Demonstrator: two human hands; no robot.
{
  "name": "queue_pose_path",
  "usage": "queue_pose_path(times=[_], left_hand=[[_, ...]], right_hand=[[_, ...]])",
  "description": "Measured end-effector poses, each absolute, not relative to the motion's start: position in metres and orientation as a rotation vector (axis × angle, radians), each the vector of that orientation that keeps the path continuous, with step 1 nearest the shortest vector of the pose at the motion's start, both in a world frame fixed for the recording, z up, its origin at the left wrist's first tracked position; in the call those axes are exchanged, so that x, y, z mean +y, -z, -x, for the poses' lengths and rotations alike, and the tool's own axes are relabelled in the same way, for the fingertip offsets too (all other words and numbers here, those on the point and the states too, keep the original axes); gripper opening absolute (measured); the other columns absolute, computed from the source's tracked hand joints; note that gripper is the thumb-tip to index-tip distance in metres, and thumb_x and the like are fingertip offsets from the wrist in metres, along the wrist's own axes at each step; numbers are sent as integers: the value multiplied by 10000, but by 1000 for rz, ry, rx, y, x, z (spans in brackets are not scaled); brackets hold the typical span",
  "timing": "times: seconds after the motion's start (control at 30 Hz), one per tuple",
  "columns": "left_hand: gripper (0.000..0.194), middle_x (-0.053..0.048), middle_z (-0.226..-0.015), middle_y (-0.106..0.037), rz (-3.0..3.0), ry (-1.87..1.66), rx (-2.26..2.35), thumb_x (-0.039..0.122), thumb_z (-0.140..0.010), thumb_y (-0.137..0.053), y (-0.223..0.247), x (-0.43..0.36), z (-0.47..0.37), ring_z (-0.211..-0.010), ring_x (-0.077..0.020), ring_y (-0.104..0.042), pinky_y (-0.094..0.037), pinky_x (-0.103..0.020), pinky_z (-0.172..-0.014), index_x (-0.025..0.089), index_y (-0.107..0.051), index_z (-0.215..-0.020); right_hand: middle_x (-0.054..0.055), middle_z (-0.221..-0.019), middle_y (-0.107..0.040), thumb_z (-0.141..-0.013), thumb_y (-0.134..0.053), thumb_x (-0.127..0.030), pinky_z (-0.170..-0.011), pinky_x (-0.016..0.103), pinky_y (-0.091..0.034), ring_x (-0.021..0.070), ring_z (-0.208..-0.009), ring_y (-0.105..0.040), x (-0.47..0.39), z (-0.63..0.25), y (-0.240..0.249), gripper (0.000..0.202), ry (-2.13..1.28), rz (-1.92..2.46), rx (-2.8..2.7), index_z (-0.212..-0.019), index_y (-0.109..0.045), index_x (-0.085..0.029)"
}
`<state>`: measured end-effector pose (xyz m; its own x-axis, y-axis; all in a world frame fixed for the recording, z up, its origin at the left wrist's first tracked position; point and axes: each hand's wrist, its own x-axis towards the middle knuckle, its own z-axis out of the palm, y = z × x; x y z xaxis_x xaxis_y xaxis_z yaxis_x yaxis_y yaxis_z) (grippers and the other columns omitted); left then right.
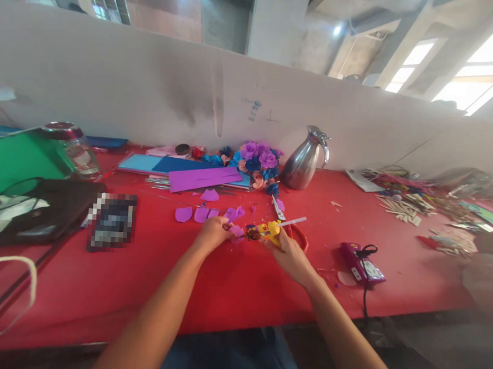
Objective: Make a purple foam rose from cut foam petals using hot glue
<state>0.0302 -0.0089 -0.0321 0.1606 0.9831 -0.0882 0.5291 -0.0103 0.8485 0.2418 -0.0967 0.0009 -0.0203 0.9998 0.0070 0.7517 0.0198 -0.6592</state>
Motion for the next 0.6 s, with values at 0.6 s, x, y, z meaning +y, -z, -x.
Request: queue_pose_path(times=[0.6], left_hand=[[148,20,-564,-596,-1491,-819,1435,139,-466,-696,33,-9,-31,-592,-162,-553,-375,-249,-568,175,-624,-589]], right_hand=[[-17,-642,-595,-792,-518,-496,-398,220,-315,99,-402,-449,-62,-291,11,308,-869,1638,-1172,-890,-535,-205]])
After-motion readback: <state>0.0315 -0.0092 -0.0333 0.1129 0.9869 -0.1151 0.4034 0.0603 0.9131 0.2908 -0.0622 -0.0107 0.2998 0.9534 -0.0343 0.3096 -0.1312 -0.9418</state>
